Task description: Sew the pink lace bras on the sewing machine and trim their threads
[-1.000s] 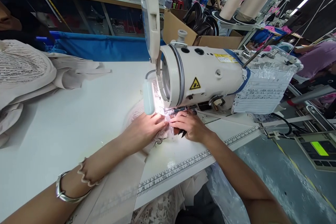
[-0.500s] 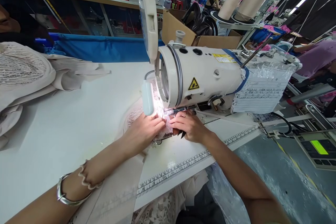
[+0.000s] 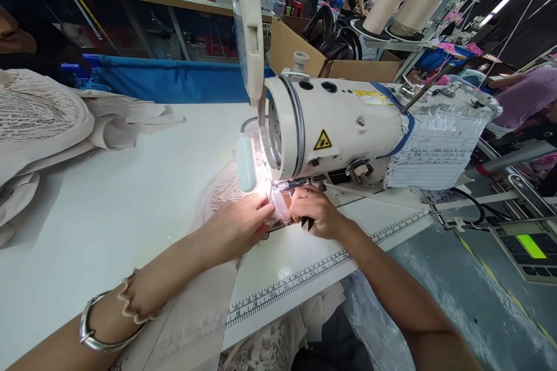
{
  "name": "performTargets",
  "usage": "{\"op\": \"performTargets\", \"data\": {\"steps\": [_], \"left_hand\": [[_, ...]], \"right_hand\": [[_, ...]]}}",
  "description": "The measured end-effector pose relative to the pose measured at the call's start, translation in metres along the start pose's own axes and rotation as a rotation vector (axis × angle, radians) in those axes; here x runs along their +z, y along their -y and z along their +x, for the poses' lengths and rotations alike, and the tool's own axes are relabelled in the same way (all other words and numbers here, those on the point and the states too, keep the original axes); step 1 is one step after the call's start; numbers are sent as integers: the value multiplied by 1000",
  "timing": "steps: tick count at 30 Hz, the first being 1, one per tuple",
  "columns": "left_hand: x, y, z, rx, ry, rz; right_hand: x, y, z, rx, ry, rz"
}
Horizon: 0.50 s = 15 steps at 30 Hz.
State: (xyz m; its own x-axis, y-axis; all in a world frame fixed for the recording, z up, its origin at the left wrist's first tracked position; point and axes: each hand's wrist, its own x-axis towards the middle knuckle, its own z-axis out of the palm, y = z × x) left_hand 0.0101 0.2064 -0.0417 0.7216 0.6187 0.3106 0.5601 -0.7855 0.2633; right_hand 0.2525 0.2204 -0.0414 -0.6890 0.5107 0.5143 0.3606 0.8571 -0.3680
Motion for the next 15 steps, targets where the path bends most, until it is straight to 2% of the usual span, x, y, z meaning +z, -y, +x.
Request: {"op": "performTargets", "data": {"steps": [3, 6, 9, 15], "left_hand": [[-2, -2, -3, -11, 70, 23], [-2, -5, -3, -12, 93, -73], [0, -10, 0, -30, 44, -132], [7, -20, 6, 46, -48, -3]], "right_hand": [[0, 0, -1, 24, 2, 37], [1, 0, -1, 35, 4, 34], [2, -2, -2, 39, 17, -28], [1, -5, -3, -13, -52, -74]]}}
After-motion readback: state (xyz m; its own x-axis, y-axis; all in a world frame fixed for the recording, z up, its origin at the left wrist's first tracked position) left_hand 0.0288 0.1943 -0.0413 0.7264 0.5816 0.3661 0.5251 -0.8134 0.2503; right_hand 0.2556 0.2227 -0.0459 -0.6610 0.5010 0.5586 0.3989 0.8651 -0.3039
